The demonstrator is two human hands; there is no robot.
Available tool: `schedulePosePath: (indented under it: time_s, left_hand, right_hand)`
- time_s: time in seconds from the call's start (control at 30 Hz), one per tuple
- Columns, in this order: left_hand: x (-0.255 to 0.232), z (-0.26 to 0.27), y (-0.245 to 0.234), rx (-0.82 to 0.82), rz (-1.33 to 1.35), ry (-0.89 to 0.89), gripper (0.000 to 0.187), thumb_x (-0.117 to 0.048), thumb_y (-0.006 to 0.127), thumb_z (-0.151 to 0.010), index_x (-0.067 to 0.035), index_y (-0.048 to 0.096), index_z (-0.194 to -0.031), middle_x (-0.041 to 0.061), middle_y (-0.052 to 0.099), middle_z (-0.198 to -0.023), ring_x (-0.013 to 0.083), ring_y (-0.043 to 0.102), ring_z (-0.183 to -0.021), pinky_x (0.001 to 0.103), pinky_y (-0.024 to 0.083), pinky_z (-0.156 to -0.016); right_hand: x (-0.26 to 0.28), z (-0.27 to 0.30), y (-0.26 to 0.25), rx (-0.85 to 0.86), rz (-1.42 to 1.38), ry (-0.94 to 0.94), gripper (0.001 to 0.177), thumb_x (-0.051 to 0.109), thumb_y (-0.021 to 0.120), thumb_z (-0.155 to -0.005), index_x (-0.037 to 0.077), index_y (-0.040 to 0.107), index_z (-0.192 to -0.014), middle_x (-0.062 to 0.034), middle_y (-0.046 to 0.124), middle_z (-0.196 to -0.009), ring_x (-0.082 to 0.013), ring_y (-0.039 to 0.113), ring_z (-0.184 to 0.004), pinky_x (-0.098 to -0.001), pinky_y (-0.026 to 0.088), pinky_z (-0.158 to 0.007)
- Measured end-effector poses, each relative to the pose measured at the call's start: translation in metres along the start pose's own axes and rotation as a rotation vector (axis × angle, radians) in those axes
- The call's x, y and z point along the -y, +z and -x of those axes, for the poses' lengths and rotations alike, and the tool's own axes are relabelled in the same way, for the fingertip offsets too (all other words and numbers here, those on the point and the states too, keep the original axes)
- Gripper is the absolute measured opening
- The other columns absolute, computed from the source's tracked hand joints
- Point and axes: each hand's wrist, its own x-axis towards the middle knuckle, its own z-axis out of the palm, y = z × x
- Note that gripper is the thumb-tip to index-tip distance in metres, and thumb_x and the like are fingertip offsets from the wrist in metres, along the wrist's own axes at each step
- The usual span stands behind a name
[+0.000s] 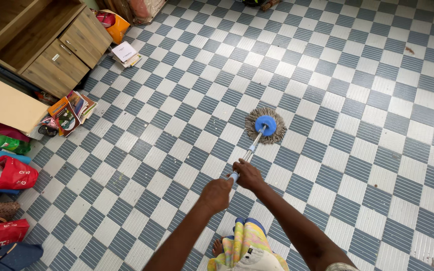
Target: The person mops a checkered tile floor using a blue spin mop. They move the mop back and forth across the room, then walk to a pink bucket, dip the mop head into the water, and wring it out using the handle's spinning mechanism.
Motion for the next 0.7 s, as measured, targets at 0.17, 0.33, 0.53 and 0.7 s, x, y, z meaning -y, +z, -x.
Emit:
schedulePosePath:
  time_s: [0.17,0.33,0.53,0.7]
  left_hand:
    - [-0.022,0.022,-0.054,0.095,-0.029,0.009,0.027,0.004,0.063,-0.083,0.001,0.064,-0.109,0.021,0.072,-0.085,0.0354,0.074,-0.082,0.045,0.061,-0.072]
    - [-0.044,0.012,-0.052,0.085,-0.014,-0.03,0.028,0.005,0.062,-0.083,0.001,0.064,-0.111,0.022,0.072,-0.085,0.0353,0.074,-0.079,0.044,0.062,-0.071]
    - [-0.03,-0.022,0.009,-0.015,0.006,-0.003,0.032,0.004,0.065,-0.079,0.001,0.062,-0.111,0.022,0.071,-0.088,0.0388,0.073,-0.084,0.048,0.06,-0.074]
    - [-0.05,-0.062,0.074,-0.016,-0.015,0.048,0.047,0.003,0.068,-0.074,0.004,0.059,-0.12,0.023,0.072,-0.092,0.0397,0.072,-0.085,0.047,0.06,-0.074]
  right_hand:
    - [0.026,0.037,-0.026,-0.015,-0.01,-0.036,0.041,0.053,0.07,-0.09,0.015,0.066,-0.105,-0.0108,0.066,-0.12,-0.0361,0.066,-0.103,-0.0489,0.056,-0.087]
    - [0.021,0.046,-0.039,-0.042,-0.042,-0.003,0.039,0.052,0.067,-0.091,0.015,0.067,-0.102,-0.0047,0.065,-0.11,-0.0324,0.059,-0.1,-0.0488,0.055,-0.078]
    - [-0.028,0.02,-0.017,-0.075,-0.031,0.012,0.038,0.052,0.068,-0.091,0.015,0.066,-0.1,-0.0065,0.063,-0.121,-0.0318,0.059,-0.109,-0.0498,0.055,-0.084]
    - [-0.108,-0.002,0.015,-0.071,-0.016,0.101,0.032,0.049,0.069,-0.088,0.02,0.062,-0.1,-0.0089,0.038,-0.162,-0.0353,0.071,-0.106,-0.0473,0.058,-0.082]
